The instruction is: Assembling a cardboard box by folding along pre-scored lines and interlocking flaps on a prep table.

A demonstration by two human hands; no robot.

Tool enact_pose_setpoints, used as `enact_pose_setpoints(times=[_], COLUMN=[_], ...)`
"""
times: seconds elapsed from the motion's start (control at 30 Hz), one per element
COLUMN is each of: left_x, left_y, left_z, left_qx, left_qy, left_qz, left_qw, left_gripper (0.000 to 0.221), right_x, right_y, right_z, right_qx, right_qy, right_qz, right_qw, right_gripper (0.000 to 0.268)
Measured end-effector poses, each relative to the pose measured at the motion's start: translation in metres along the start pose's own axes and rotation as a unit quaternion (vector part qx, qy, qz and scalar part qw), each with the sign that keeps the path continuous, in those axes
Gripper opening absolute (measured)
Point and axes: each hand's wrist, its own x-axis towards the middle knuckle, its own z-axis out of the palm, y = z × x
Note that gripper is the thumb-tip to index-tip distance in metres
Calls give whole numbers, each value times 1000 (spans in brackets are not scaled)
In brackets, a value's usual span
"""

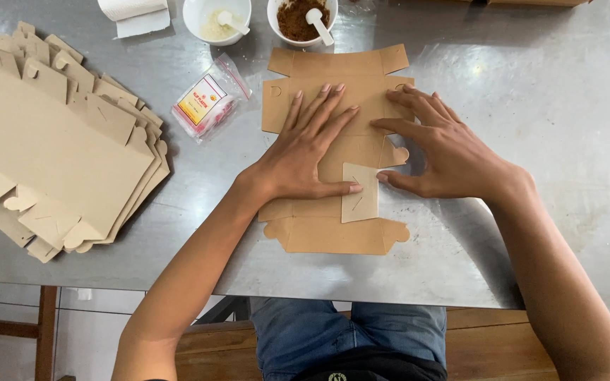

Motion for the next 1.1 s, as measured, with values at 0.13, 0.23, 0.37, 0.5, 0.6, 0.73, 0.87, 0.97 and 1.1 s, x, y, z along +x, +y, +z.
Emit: enact_pose_setpoints(times=[0.13,0.23,0.37,0.5,0.6,0.73,0.87,0.97,1.1], left_x=[1,2,1,3,2,2,3,2,2], left_y=[0,-2,-2,-1,-1,-1,0,0,-1], left_z=[-2,-1,-1,-1,0,0,-1,-1,-1], left_qx=[6,15,13,19,23,29,31,30,22], left_qy=[5,21,30,31,33,31,34,32,32], left_qz=[-3,3,9,10,8,7,7,7,11], left_qw=[1000,1000,999,999,999,999,999,999,999], left_gripper=[115,108,105,105,107,106,105,105,104], right_x=[2,4,4,3,3,3,2,3,3], right_y=[0,0,0,4,3,5,2,-4,-8], right_z=[4,6,7,9,7,10,10,9,10], right_qx=[-18,-17,-25,-52,-51,-62,-53,-46,-44], right_qy=[10,23,29,38,38,39,14,-10,-47], right_qz=[2,0,-6,-15,-19,-27,-27,-18,-3], right_qw=[1000,1000,999,998,998,997,998,999,998], right_gripper=[71,69,70,71,72,82,102,116,135])
